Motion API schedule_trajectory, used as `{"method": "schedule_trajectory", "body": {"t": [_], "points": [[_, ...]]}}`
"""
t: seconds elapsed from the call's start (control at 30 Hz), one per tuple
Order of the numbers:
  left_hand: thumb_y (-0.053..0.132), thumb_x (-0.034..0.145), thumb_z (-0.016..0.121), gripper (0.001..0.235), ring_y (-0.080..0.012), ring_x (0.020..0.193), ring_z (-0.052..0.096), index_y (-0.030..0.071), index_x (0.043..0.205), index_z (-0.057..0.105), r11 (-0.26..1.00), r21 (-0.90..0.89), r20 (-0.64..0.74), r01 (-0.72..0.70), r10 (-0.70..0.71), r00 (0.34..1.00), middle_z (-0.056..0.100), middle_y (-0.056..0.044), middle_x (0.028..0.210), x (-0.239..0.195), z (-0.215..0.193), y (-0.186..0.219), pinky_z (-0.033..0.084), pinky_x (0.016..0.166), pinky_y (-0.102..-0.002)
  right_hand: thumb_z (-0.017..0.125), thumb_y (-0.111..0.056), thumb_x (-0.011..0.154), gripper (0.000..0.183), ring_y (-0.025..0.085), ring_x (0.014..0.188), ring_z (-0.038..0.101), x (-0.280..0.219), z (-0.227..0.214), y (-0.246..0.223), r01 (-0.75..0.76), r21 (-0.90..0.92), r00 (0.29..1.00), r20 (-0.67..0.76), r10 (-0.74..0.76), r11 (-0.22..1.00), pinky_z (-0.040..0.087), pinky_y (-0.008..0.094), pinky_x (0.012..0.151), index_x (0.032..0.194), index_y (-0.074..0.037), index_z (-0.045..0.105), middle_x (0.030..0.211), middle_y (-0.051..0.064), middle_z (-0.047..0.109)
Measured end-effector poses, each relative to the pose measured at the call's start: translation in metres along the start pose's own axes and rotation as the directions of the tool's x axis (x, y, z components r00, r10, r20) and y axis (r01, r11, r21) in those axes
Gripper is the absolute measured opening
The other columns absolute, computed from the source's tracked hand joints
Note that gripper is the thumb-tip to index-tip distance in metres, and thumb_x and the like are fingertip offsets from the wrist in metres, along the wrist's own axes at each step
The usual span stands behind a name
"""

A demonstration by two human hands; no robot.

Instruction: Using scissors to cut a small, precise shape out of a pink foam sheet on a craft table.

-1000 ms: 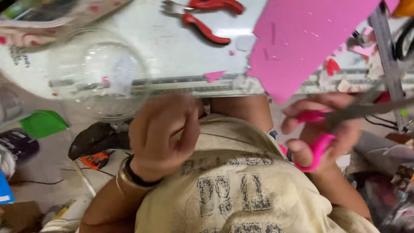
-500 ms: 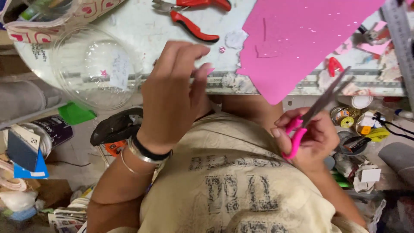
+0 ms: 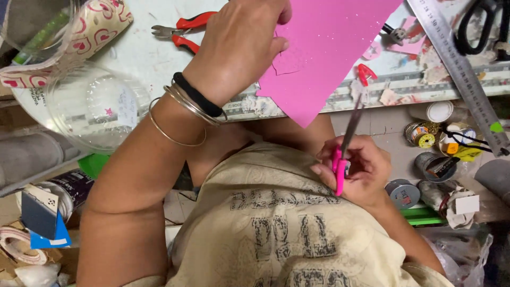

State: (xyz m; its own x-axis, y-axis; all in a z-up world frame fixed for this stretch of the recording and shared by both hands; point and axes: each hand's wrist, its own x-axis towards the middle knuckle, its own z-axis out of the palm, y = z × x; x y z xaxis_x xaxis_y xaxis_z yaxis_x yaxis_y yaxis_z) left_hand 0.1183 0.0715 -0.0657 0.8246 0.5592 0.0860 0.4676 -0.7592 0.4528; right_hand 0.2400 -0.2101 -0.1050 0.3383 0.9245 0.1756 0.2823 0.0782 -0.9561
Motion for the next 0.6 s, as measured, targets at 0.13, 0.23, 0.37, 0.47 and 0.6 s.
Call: {"method": "schedule_trajectory", "body": {"t": [0.13,0.23,0.37,0.47,0.6], "points": [[0.019,0.081,0.091,0.03,-0.0302,0.072,0.064,0.01,0.09,0.063,0.999,0.01,-0.018,0.035,-0.035,0.999,0.067,-0.005,0.082,0.0,0.001,0.002,0.046,0.047,-0.047,0.086,-0.011,0.076,0.042,0.011,0.065,0.069,0.008,0.005,-0.002,0.009,0.023,0.999,0.044,-0.01,1.0,0.056,0.019,0.061,0.104,0.004,0.059,0.092,0.016,0.071],[0.007,0.087,0.084,0.028,-0.0231,0.066,0.065,0.012,0.078,0.058,0.998,-0.06,-0.04,0.023,-0.026,0.999,0.065,-0.003,0.075,-0.003,0.001,0.004,0.048,0.043,-0.038,0.084,-0.01,0.078,0.042,0.007,0.059,0.064,0.014,0.009,-0.002,0.005,0.109,0.986,0.162,-0.023,0.994,0.055,0.017,0.057,0.107,0.003,0.057,0.075,0.008,0.07],[0.012,0.081,0.084,0.031,-0.0313,0.073,0.062,0.01,0.094,0.056,1.0,-0.005,-0.04,0.005,-0.005,0.999,0.062,-0.008,0.091,-0.001,0.008,-0.003,0.044,0.048,-0.046,0.083,-0.009,0.078,0.04,0.007,0.06,0.06,0.015,0.014,-0.004,-0.112,0.187,0.973,0.221,0.07,0.976,0.054,0.018,0.058,0.105,0.002,0.056,0.076,0.007,0.066],[0.011,0.08,0.079,0.023,-0.0323,0.074,0.061,0.012,0.09,0.058,0.999,0.013,0.003,0.037,-0.037,0.999,0.061,-0.007,0.094,0.003,0.01,-0.005,0.043,0.048,-0.048,0.084,-0.009,0.077,0.041,0.011,0.068,0.068,0.015,0.016,-0.006,-0.16,0.175,0.966,0.229,0.118,0.972,0.059,0.019,0.063,0.105,0.001,0.056,0.086,0.012,0.071],[0.01,0.081,0.078,0.022,-0.0299,0.076,0.063,0.016,0.089,0.058,0.998,0.01,0.062,0.054,-0.055,0.997,0.063,-0.003,0.09,0.007,0.008,-0.002,0.045,0.051,-0.049,0.084,-0.009,0.076,0.042,0.016,0.079,0.075,0.015,0.018,-0.006,-0.181,0.163,0.965,0.22,0.143,0.97,0.064,0.022,0.07,0.107,0.002,0.058,0.093,0.014,0.072]]}}
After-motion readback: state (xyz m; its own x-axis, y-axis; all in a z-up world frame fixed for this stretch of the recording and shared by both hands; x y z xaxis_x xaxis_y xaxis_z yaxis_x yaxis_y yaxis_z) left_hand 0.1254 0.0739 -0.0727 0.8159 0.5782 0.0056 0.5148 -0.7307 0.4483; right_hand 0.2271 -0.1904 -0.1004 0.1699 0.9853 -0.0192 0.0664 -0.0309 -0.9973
